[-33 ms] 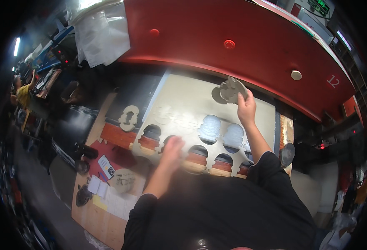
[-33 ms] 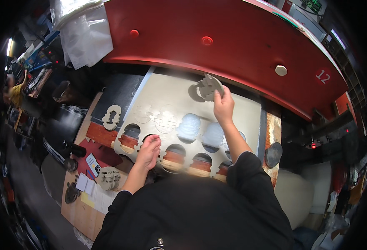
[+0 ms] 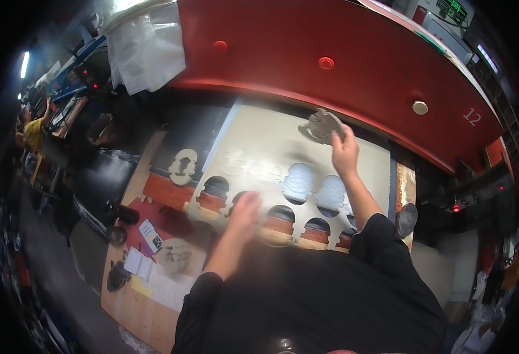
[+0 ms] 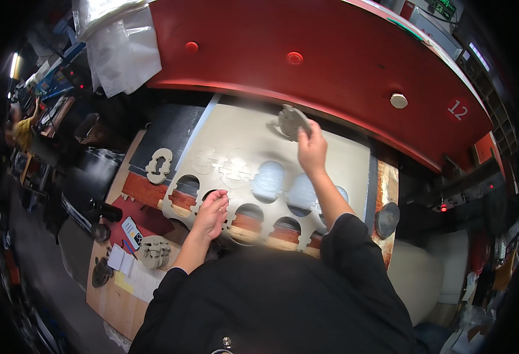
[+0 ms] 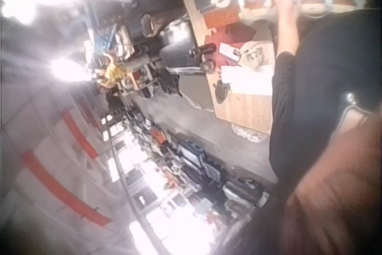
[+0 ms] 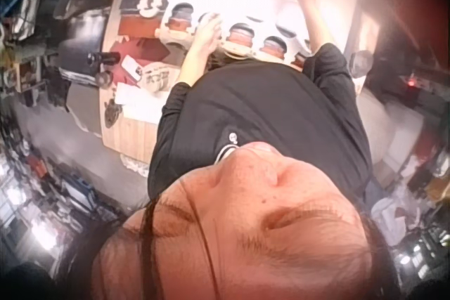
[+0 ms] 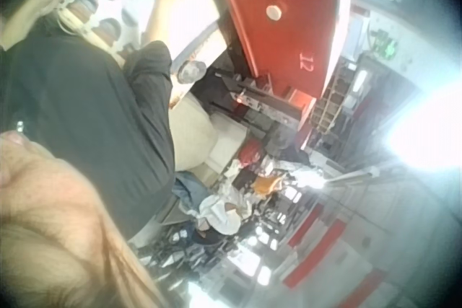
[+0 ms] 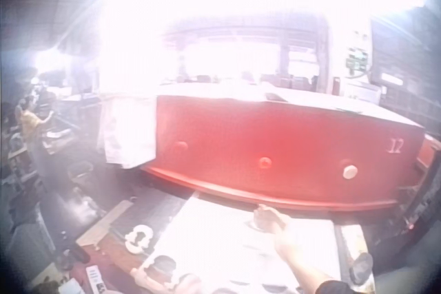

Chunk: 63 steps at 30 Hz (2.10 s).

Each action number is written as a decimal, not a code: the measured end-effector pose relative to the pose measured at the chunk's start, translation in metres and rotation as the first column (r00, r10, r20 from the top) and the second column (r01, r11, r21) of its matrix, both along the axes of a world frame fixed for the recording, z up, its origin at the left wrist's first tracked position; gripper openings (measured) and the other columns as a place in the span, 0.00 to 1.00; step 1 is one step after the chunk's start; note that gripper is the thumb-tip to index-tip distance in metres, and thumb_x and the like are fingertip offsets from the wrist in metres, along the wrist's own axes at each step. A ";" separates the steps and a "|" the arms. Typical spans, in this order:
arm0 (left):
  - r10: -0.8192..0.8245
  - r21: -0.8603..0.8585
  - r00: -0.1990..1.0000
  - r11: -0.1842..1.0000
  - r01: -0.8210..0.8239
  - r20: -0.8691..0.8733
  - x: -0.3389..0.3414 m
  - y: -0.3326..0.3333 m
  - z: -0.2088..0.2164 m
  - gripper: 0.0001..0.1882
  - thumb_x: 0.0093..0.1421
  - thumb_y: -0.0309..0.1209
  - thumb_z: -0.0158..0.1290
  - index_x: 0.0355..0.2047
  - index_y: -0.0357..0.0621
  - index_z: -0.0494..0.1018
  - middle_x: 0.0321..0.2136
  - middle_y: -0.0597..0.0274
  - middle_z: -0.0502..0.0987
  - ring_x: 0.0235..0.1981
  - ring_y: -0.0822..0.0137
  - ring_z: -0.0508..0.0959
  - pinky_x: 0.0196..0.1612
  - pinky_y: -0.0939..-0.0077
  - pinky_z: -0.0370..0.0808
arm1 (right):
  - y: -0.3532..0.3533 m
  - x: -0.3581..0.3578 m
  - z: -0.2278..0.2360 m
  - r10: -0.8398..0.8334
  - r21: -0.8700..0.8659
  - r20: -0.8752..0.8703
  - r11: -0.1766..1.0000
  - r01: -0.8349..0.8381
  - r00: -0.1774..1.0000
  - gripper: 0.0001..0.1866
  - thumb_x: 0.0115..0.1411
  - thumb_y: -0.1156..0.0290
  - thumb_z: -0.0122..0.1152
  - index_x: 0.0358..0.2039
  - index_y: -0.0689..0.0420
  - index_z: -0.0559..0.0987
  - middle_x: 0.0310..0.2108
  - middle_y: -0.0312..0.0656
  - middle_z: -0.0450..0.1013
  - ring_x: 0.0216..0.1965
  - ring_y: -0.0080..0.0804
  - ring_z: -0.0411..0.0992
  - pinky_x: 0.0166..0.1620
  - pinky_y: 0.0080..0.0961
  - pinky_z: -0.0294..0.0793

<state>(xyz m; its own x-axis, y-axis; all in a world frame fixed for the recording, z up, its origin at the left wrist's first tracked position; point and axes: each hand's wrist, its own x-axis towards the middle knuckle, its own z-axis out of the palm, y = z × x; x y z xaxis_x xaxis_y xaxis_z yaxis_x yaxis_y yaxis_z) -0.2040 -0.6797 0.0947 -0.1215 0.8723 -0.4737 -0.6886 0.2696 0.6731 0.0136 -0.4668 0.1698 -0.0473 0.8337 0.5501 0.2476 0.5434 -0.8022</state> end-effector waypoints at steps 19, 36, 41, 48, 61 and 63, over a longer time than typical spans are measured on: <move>-0.201 0.294 0.972 0.928 0.228 -0.118 -0.040 0.003 0.007 0.17 0.63 0.24 0.52 0.52 0.45 0.65 0.37 0.69 0.72 0.42 0.73 0.73 0.49 0.73 0.72 | -0.047 -0.084 -0.045 0.241 0.098 0.759 0.876 -0.472 0.605 0.21 0.54 0.68 0.61 0.50 0.55 0.76 0.41 0.50 0.77 0.42 0.49 0.77 0.44 0.40 0.76; 0.112 0.288 0.974 0.943 -0.167 0.196 -0.104 0.025 -0.031 0.18 0.59 0.23 0.52 0.48 0.54 0.65 0.36 0.69 0.73 0.36 0.72 0.72 0.38 0.82 0.67 | -0.059 -0.175 -0.040 0.267 0.094 0.725 0.875 -0.475 0.635 0.19 0.54 0.71 0.61 0.48 0.53 0.76 0.40 0.49 0.77 0.41 0.49 0.76 0.43 0.39 0.76; 0.114 0.363 0.944 0.904 -0.228 0.309 -0.101 0.034 -0.034 0.20 0.56 0.21 0.51 0.47 0.55 0.65 0.34 0.70 0.72 0.34 0.71 0.70 0.39 0.81 0.67 | -0.077 -0.174 -0.032 0.254 0.310 0.653 0.770 -0.558 0.714 0.19 0.52 0.68 0.64 0.45 0.55 0.77 0.40 0.48 0.77 0.41 0.49 0.76 0.43 0.40 0.76; 0.132 0.258 0.978 0.951 -0.171 0.163 -0.108 0.033 -0.026 0.09 0.62 0.26 0.50 0.43 0.50 0.68 0.44 0.63 0.77 0.30 0.74 0.72 0.33 0.80 0.67 | -0.026 -0.168 -0.036 0.233 -0.362 0.396 0.929 -0.082 0.888 0.18 0.62 0.65 0.61 0.51 0.56 0.73 0.47 0.50 0.75 0.45 0.39 0.75 0.46 0.30 0.75; 0.271 0.283 0.304 0.959 -0.004 -0.913 -0.050 0.034 0.020 0.23 0.54 0.29 0.62 0.49 0.38 0.69 0.49 0.51 0.73 0.47 0.57 0.76 0.52 0.64 0.74 | -0.036 0.032 0.060 0.163 -0.265 0.248 0.960 -0.095 0.955 0.13 0.61 0.66 0.63 0.42 0.59 0.77 0.30 0.43 0.78 0.32 0.31 0.76 0.37 0.29 0.75; 0.215 0.360 0.467 0.900 0.246 -0.857 -0.009 0.057 0.028 0.32 0.51 0.30 0.66 0.55 0.39 0.66 0.53 0.50 0.70 0.52 0.55 0.74 0.56 0.63 0.71 | -0.051 0.038 0.065 0.102 -0.110 0.606 0.993 -0.045 0.789 0.14 0.55 0.64 0.66 0.41 0.54 0.79 0.29 0.48 0.78 0.34 0.46 0.77 0.38 0.38 0.76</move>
<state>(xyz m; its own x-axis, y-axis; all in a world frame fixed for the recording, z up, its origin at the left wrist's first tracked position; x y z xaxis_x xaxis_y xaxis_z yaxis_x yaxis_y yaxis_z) -0.2133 -0.6225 0.1231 -0.2446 0.9385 0.2435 0.3159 -0.1603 0.9351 0.0514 -0.5179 0.2348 -0.4119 0.8557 0.3132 0.6629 0.5172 -0.5413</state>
